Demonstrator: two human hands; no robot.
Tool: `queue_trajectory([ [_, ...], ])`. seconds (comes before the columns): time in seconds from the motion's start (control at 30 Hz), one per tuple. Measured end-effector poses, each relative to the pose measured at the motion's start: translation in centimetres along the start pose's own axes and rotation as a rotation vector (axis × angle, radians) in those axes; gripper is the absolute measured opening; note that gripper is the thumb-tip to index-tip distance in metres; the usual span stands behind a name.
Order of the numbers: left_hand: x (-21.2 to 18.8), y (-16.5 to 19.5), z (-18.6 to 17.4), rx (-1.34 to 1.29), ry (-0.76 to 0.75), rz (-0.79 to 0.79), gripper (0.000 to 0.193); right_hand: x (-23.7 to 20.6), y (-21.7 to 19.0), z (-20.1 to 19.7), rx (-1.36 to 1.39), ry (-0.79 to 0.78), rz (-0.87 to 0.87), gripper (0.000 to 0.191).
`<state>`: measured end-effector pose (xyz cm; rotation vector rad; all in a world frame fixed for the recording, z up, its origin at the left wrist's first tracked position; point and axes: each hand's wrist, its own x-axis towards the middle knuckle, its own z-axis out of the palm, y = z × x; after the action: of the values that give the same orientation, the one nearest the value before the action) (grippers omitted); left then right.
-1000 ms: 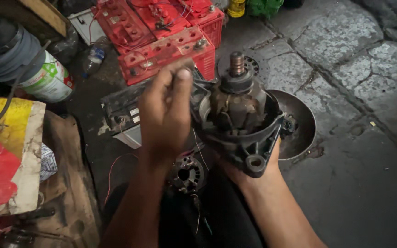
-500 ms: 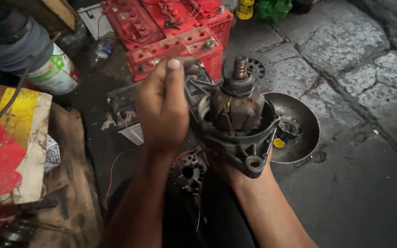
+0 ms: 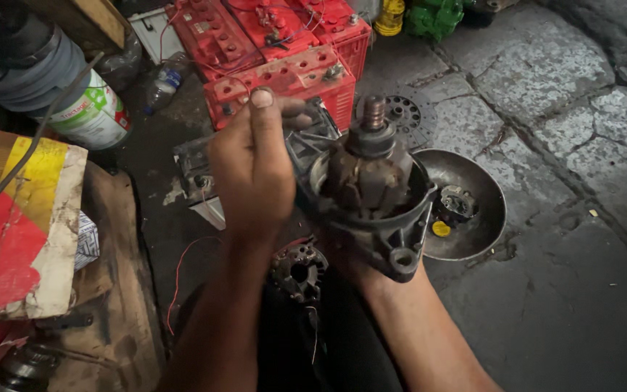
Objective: The person is sitting on the floor in a workshop, holding and manipulating a mechanical part, possibly a starter motor. They rotate the part, inspect its internal components, and use a tool to adjust or clean it. The person also handles a battery and other small components.
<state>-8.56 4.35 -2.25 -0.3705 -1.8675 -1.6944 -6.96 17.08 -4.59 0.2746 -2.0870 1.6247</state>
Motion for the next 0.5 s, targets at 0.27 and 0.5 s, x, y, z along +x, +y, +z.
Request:
queue_trajectory([
  [0.27, 0.0, -0.2, -0.1, 0.042, 0.016, -0.01, 0.049, -0.3, 0.3, 0.4, 0.103, -0.011, 0.04, 0.023],
  [0.5, -0.4, 0.0, 0.0, -0.005, -0.014, 0.079, 0.044, -0.6, 0.6, 0.5, 0.183, -0.027, 0.068, 0.024],
])
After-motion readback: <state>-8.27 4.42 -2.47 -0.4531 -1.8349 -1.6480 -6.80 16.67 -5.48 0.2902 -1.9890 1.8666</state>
